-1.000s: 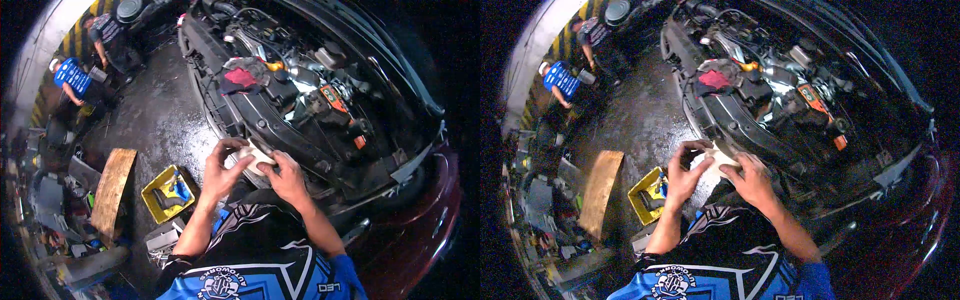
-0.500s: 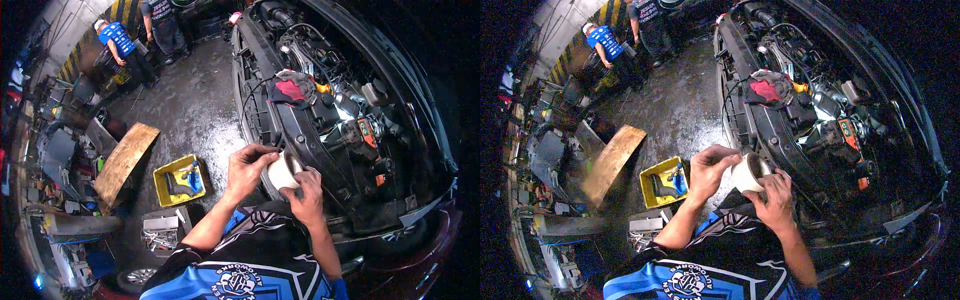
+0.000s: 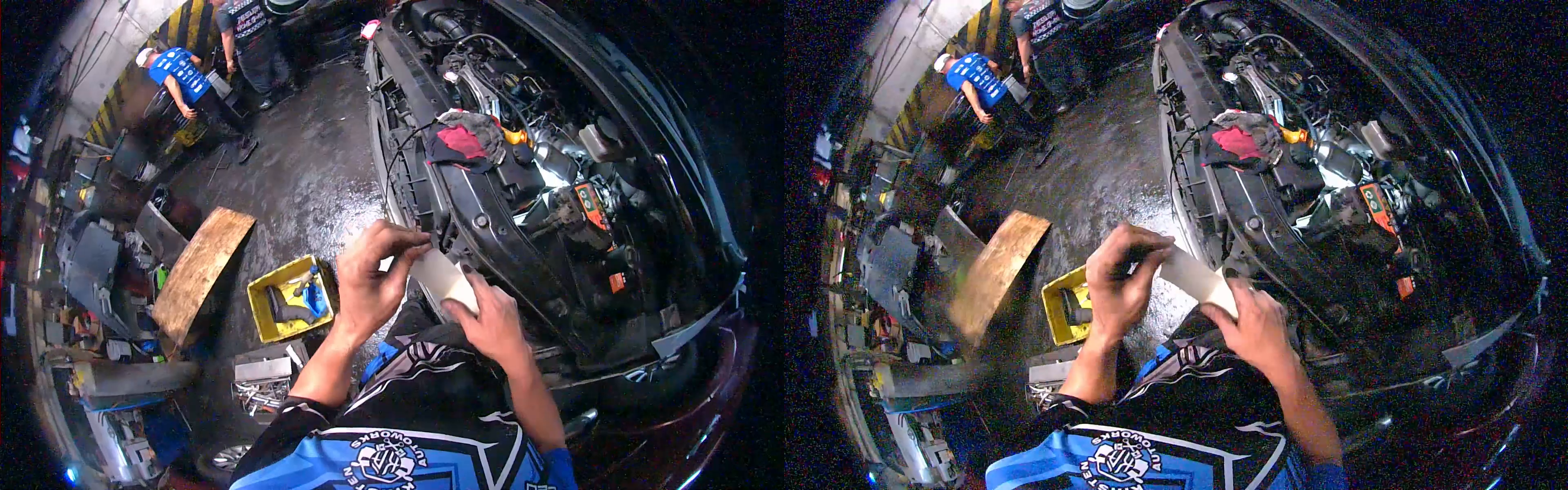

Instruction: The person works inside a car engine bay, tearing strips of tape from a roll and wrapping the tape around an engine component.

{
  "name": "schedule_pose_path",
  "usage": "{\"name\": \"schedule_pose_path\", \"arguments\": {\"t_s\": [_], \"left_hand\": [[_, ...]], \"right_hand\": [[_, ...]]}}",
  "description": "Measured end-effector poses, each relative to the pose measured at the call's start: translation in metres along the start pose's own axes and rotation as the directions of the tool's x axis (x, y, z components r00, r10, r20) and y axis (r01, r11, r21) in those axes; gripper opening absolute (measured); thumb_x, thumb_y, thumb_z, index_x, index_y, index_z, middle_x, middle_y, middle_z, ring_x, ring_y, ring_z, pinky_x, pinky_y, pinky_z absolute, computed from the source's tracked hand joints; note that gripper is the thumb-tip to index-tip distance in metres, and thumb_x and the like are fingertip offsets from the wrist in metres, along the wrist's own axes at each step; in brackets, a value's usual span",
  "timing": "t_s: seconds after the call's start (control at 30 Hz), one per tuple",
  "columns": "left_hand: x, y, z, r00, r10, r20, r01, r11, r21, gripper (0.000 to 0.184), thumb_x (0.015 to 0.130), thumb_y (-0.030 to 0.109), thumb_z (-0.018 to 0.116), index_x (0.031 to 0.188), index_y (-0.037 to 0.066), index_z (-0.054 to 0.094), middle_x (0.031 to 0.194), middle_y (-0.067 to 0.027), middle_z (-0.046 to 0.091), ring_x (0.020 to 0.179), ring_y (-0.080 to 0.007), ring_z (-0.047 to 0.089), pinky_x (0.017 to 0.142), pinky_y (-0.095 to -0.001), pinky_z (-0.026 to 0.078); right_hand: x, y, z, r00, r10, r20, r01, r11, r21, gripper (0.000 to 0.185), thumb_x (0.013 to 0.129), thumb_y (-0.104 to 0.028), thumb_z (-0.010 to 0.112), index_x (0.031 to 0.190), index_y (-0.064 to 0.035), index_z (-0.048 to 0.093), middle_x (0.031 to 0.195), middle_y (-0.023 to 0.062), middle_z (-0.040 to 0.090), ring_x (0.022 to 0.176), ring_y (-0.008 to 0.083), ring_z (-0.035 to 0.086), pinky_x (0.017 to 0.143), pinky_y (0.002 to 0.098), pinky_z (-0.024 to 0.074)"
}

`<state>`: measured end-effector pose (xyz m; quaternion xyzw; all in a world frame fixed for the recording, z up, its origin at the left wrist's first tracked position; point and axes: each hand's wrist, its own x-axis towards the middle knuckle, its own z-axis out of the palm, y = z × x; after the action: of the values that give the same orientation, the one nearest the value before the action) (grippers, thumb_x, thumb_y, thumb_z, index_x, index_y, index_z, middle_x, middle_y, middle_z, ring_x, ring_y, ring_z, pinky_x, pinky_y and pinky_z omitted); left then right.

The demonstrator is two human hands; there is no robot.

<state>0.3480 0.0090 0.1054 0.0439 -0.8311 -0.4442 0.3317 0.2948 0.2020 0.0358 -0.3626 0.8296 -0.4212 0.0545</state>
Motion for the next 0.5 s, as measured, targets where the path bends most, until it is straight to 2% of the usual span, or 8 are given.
{"name": "schedule_pose_path", "arguments": {"t_s": [0.07,0.1,0.13,0.17,0.2,0.23,0.33,0.5], "left_hand": [[0.0,-0.003,-0.001,0.994,-0.092,-0.064,0.09,0.995,-0.034,0.012,0.078,-0.01,0.067,0.087,-0.002,0.068,0.084,-0.0079,0.067,0.079,-0.0153,0.064,0.071,-0.0276,0.051],[0.002,0.0,-0.005,0.988,-0.142,-0.066,0.14,0.99,-0.032,0.012,0.078,-0.01,0.067,0.088,-0.002,0.068,0.084,-0.0082,0.067,0.078,-0.0152,0.064,0.071,-0.027,0.051],[0.003,0.004,-0.005,0.979,-0.196,-0.06,0.195,0.98,-0.032,0.012,0.079,-0.01,0.067,0.088,-0.002,0.068,0.085,-0.0085,0.067,0.078,-0.015,0.064,0.071,-0.0264,0.05],[0.001,0.005,-0.001,0.998,-0.055,-0.036,0.058,0.996,0.067,0.012,0.08,-0.008,0.068,0.091,-0.002,0.067,0.085,-0.0077,0.068,0.079,-0.0139,0.064,0.072,-0.025,0.05],[-0.004,-0.012,0.001,0.998,-0.006,-0.068,0.007,1.0,0.006,0.015,0.081,-0.007,0.067,0.094,0.0,0.069,0.084,-0.0074,0.067,0.076,-0.0138,0.065,0.07,-0.0255,0.051],[0.0,-0.013,-0.002,0.99,-0.091,-0.111,0.091,0.996,-0.006,0.013,0.082,-0.006,0.068,0.094,0.0,0.068,0.085,-0.0066,0.068,0.077,-0.0122,0.065,0.07,-0.025,0.051],[0.008,-0.032,-0.016,0.936,-0.274,-0.219,0.259,0.961,-0.096,0.01,0.085,-0.003,0.068,0.095,0.0,0.068,0.088,-0.004,0.069,0.08,-0.0091,0.063,0.073,-0.0231,0.049],[0.015,-0.026,-0.019,0.925,-0.323,-0.201,0.314,0.946,-0.077,0.009,0.086,-0.001,0.068,0.094,-0.001,0.069,0.085,-0.003,0.068,0.08,-0.0088,0.062,0.075,-0.0221,0.047]], "right_hand": [[0.003,0.005,0.003,0.998,0.022,-0.054,-0.022,1.0,0.011,0.048,0.081,-0.03,0.076,0.11,0.0038,0.06,0.095,0.0252,0.065,0.087,0.0421,0.064,0.074,0.0467,0.0495],[0.004,0.007,0.003,0.993,-0.057,-0.104,0.058,0.998,0.011,0.048,0.083,-0.036,0.073,0.11,0.002,0.06,0.093,0.0255,0.066,0.083,0.0429,0.065,0.07,0.0476,0.0499],[0.007,0.007,0.003,1.0,0.028,-0.004,-0.028,1.0,-0.014,0.049,0.084,-0.038,0.072,0.11,0.0016,0.06,0.091,0.0252,0.066,0.083,0.0431,0.065,0.069,0.0477,0.0502],[0.011,0.005,0.004,0.989,0.118,0.086,-0.114,0.992,-0.045,0.05,0.084,-0.04,0.071,0.11,0.0012,0.06,0.09,0.0249,0.067,0.082,0.0433,0.065,0.069,0.0478,0.0505],[0.012,0.003,0.004,0.964,0.209,0.165,-0.197,0.977,-0.081,0.05,0.085,-0.042,0.07,0.11,0.0008,0.06,0.088,0.0245,0.067,0.082,0.0435,0.065,0.068,0.0479,0.0508],[0.011,0.005,0.003,0.986,0.141,0.085,-0.136,0.989,-0.061,0.053,0.086,-0.046,0.068,0.108,0.0007,0.06,0.084,0.0241,0.067,0.079,0.0441,0.065,0.066,0.0489,0.0511],[0.008,0.008,-0.002,0.988,-0.132,-0.074,0.133,0.991,0.016,0.05,0.082,-0.039,0.075,0.106,0.003,0.063,0.097,0.0222,0.068,0.089,0.0393,0.066,0.076,0.0441,0.0516],[0.008,0.0,0.001,0.978,-0.135,-0.159,0.149,0.986,0.077,0.043,0.08,-0.031,0.077,0.104,0.0026,0.064,0.097,0.0194,0.068,0.085,0.0375,0.066,0.078,0.0423,0.0522]]}}
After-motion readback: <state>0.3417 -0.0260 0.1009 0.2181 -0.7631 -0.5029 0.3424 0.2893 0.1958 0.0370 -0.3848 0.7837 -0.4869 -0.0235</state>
